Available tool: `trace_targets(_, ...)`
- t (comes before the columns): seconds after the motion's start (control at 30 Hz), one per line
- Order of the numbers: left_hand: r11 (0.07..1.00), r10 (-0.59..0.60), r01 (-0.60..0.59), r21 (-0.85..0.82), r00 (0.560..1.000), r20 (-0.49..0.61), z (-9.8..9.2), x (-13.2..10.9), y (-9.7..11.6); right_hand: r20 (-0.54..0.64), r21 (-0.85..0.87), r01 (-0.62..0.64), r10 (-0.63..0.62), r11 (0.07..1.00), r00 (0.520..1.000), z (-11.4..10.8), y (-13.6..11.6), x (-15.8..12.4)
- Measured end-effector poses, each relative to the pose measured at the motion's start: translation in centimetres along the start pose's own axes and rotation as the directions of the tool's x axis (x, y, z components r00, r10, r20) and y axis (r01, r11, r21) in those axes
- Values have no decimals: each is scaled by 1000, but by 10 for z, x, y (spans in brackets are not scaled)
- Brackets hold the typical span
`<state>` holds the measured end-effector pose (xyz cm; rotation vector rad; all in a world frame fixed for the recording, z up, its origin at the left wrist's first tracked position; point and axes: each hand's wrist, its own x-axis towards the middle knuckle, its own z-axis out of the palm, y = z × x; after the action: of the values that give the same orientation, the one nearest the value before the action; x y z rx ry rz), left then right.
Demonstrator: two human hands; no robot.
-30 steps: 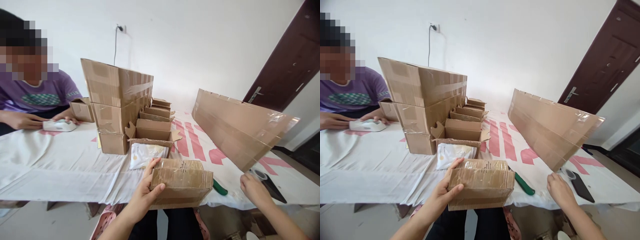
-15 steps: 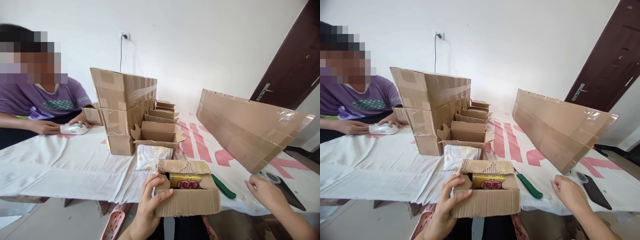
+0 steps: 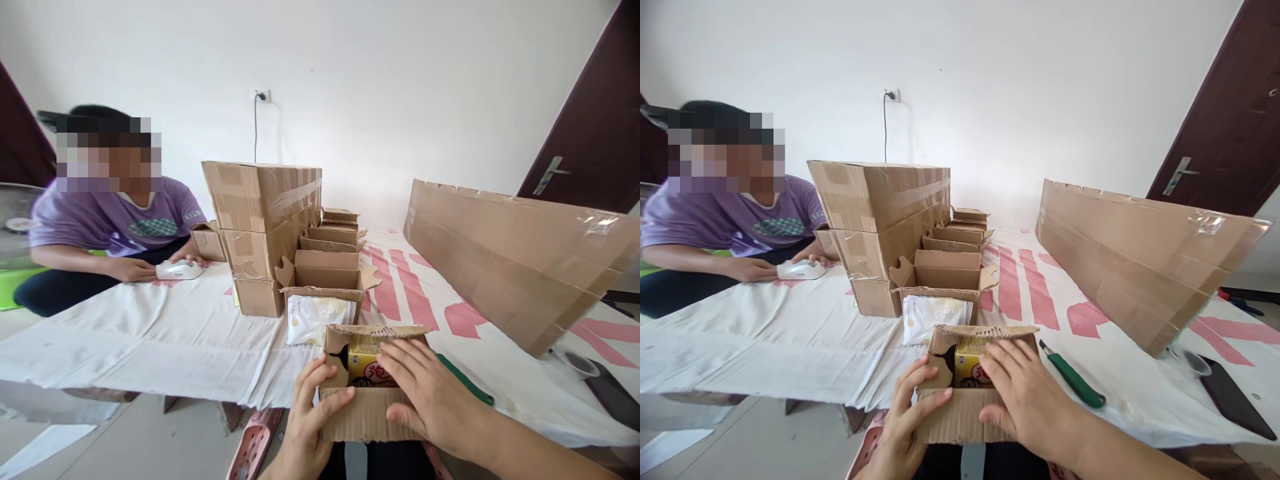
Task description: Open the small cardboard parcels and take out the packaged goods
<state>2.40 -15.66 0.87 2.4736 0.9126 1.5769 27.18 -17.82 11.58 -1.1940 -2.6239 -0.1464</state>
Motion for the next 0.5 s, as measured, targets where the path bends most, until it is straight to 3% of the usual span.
trace_targets(0.13, 1000, -13, 13, -24, 1000, -1, 3, -4, 1, 50, -9, -171, 172, 985, 984, -5, 24, 10)
trace_targets(0.27, 998, -51, 53, -38, 997, 66, 2, -3, 2, 215, 141, -289, 255, 947, 943, -10, 41, 21)
trace_targets(0.4, 988, 7, 29, -152, 974, 227, -18, 5, -2, 237, 203, -332, 283, 921, 929, -6, 47, 25)
trace_targets(0.5, 946, -80, 155, -285, 962, 260, -43, 23, -5, 226, 230, -329, 279, 916, 933, -1, 48, 24)
